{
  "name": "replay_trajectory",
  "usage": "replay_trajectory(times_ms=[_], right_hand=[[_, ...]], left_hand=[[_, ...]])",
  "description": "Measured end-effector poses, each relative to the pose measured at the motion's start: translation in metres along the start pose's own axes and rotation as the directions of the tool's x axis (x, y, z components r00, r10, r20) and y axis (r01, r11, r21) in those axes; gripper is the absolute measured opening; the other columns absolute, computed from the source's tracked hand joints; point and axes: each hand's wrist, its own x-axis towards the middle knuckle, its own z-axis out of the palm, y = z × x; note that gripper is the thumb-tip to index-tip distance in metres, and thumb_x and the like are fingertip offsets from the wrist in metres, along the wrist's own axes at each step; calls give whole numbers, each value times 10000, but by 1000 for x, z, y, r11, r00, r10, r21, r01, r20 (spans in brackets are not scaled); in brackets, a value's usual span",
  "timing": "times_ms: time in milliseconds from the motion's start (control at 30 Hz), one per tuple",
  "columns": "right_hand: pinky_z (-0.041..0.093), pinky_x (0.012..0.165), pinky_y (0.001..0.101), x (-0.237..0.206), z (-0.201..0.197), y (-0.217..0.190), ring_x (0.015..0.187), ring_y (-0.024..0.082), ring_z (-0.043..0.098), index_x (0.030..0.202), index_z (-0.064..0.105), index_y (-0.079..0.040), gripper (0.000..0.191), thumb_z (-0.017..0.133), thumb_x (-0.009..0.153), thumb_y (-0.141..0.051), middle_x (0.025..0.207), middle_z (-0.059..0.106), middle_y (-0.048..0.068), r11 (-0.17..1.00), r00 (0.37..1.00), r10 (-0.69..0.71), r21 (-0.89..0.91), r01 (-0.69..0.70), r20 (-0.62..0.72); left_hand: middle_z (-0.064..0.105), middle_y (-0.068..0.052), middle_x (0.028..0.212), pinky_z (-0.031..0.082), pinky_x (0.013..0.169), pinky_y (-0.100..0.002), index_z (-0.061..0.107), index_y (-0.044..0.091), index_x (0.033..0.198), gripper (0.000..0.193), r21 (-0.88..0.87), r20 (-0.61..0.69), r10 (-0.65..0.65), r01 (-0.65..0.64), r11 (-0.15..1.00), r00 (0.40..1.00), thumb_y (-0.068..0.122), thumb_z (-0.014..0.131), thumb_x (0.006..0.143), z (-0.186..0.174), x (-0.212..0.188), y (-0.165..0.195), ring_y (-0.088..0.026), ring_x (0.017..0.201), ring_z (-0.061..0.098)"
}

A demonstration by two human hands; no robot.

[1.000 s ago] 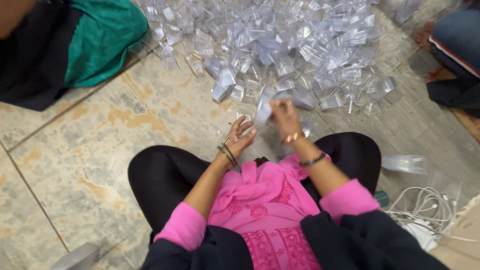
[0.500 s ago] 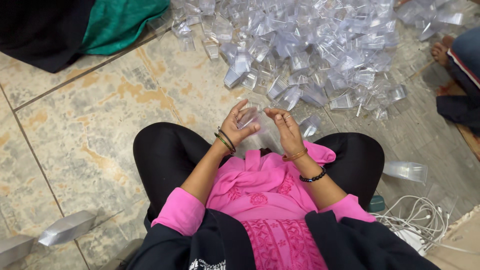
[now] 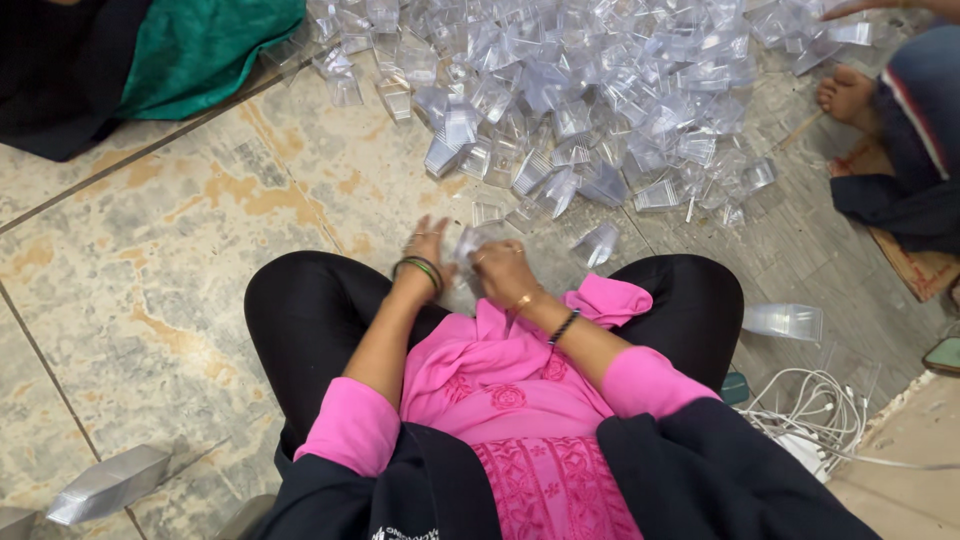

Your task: The person sits on the floor among a large pile of clear plastic cups and folds each cup flat by hand, pressing the sides together, then tosses the flattened cup aside and picks up the next cup, repeating this cycle continuously.

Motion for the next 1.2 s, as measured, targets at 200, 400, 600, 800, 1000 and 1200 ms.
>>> replay_trajectory(times_ms=[200, 400, 600, 800, 1000, 1200], right_hand=[[305, 1062, 626, 22, -1, -18, 1129, 260, 626, 1087, 697, -83, 219, 680, 908, -208, 1145, 697, 89, 998, 998, -55, -29, 55, -9], [424, 1010, 471, 86, -32, 22, 1203, 330, 608, 1079, 721, -169, 250, 687, 832, -197, 1286, 652, 174, 916, 997, -77, -395, 70, 0], [587, 840, 332, 98, -28, 30, 902, 212, 736, 1123, 680, -55, 244, 665, 1014, -273, 1017, 744, 124, 784, 892, 415, 429, -449, 176], [575, 837, 327, 91, -54, 47, 893, 154, 685, 1364, 572, -107, 459, 666, 957, -297, 1025, 704, 50, 689, 928, 194, 629, -360, 318], [467, 930, 561, 88, -116, 132, 1224, 405, 594, 1256, 649, -159, 588, 785, 685, -129, 1324, 608, 191, 815, 942, 258, -476, -331, -214], [517, 958, 453, 73, -95, 140, 1129, 351, 634, 1320, 618, -118, 558, 834, 812, -195, 1264, 664, 152, 949, 897, 305, 24, -314, -320]], left_hand=[[572, -215, 1412, 537, 995, -401, 610, 57, 1342, 569, -430, -151, -390, 295, 853, 908, 204, 795, 825, -3, 25, -33, -324, 1225, 632], [652, -181, 1404, 570, 973, -388, 623, 59, 1346, 545, -596, -9, -443, 351, 722, 897, 228, 780, 853, 8, 45, -30, -284, 1213, 677], [433, -235, 1514, 471, 1058, -434, 380, 49, 1565, 812, -756, 31, -251, 187, 627, 968, 302, 840, 945, 10, 51, -29, -317, 1383, 441], [639, -157, 1283, 621, 824, -362, 424, 85, 1460, 767, -917, 280, -331, 353, 187, 901, 275, 805, 822, 12, 63, -24, -251, 1029, 712], [707, -135, 1107, 594, 827, -338, 544, -2, 1236, 534, -917, 251, -446, 359, 176, 859, 238, 865, 883, 23, 68, -38, -194, 950, 712], [700, -92, 1127, 601, 811, -327, 452, 197, 1423, 744, -872, 269, -407, 401, 283, 873, 200, 839, 788, 34, 68, -33, -158, 966, 687]])
